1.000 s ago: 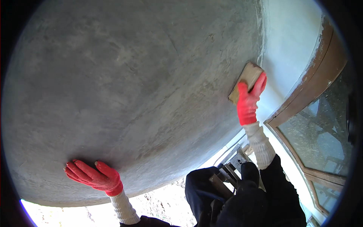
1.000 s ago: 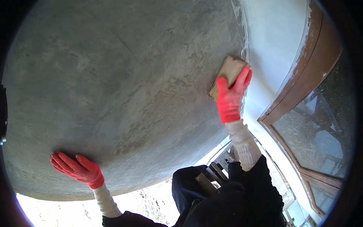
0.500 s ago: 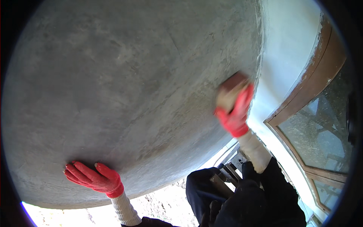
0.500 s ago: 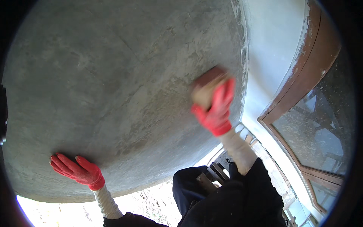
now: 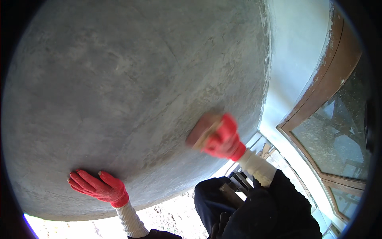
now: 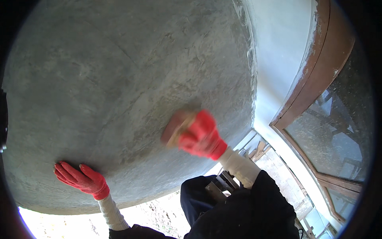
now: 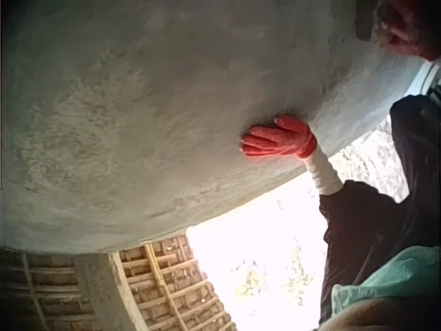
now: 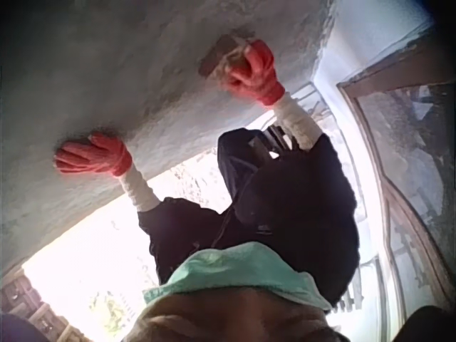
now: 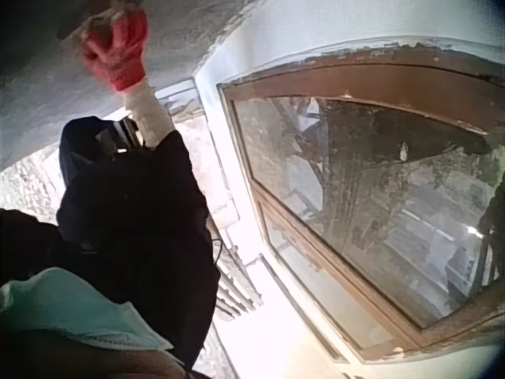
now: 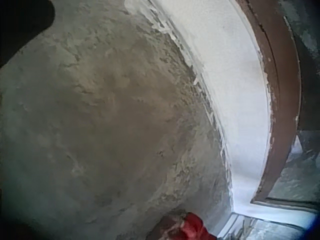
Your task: The person sands the surface of a circular concrete wall section using a sanding block held in red gloved hands.
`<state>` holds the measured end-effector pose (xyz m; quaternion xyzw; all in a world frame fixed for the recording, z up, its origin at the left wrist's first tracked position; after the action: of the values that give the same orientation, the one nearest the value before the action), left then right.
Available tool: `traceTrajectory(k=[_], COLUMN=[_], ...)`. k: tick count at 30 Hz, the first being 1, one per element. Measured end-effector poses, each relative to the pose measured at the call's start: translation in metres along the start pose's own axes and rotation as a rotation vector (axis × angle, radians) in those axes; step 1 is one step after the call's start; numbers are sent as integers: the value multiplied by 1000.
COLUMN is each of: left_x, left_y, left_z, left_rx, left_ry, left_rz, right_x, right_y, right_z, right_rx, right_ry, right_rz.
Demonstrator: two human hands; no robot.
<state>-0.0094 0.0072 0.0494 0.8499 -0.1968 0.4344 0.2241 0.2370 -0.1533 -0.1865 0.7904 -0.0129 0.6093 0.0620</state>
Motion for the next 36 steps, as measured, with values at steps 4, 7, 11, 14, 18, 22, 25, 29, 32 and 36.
traceTrajectory(k=[4,7,11,14,18,22,25,29,32,36], left_x=[3,5,2,16,11,11,14,19,15,17], left_y=[0,-2,8,4,-22,-18,-18,-23,-26,-28], left_z=[1,6,14,70,99,95,98,105,102,102], left_rx=[-8,15,-20,-65,-157,-114,-32,-35,-15,-29], left_ry=[1,-12,87,-94,-195,-181,-256,-234,-232,-264], left_rz=[3,21,31,40,-82,-112,-134,-132,-131,-103], right_x=[57,51,15,0,8,29,39,-7,-4,-2], right_y=[20,21,16,12,17,24,21,13,-3,14], right_z=[74,100,21,-2,39,102,103,19,15,53], right_rx=[-21,0,17,270,147,72,29,131,199,34], right_ry=[-866,-937,-441,-59,-53,-782,-813,-366,118,-177], right_rz=[99,214,-125,-278,-118,96,100,-57,-123,-90])
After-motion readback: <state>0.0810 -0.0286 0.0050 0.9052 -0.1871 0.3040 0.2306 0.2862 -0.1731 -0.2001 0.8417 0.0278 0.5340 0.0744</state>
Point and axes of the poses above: each hand's wrist, its own x-axis towards the middle knuckle, its own y-axis out of the back of the hand, z = x × y, the point moved 1 cm from there along x, towards the middle knuckle, and after that the axes turned 5 degrees about -x, right-handed, at the moved point
